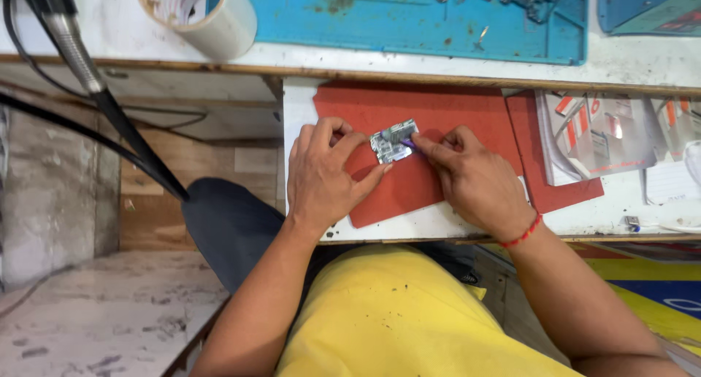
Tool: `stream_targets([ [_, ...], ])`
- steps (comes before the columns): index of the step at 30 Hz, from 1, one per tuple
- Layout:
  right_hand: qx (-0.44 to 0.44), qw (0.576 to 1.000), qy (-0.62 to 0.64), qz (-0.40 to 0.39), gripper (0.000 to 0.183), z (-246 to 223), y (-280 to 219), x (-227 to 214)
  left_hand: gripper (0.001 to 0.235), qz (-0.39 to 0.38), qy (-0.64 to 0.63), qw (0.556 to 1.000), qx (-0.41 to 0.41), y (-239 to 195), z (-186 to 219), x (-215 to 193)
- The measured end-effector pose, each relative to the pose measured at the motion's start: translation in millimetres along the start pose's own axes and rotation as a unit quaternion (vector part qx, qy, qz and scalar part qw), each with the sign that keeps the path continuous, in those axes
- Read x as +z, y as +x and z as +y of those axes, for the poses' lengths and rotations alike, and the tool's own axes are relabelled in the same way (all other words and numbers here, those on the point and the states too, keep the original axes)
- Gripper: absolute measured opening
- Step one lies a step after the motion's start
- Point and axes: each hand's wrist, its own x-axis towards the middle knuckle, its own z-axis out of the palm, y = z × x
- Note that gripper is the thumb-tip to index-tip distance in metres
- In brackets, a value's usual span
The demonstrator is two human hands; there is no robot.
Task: The person uses a hot air gun to heat a small electronic component on a red mat, then uses a metal tool to scrape and clean the surface of the component. The person repeatedly heats and scrapes the component, occasionally flipping it over to work on different sides.
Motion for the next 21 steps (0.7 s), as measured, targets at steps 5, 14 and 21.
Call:
stream_targets([
  [5, -0.019, 1.000, -0.003, -0.014, 0.059, 6.0, 2.5, -2.0, 0.045, -0.006, 0.009, 1.000, 0.006, 1.4, -0.8, -2.9],
  [14, 0.045, 0.997, 0.044, 0.034, 0.063, -5.7, -9.2, 22.0, 0.044, -0.026, 0.025, 0.999, 0.021, 0.4, 1.2, -1.6],
  [21, 0.047, 0.996, 0.053, 0.046, 0.062, -10.0, -13.5, 25.8, 0.045, -0.022, 0.020, 0.999, 0.015, 5.1, -0.1, -1.3],
])
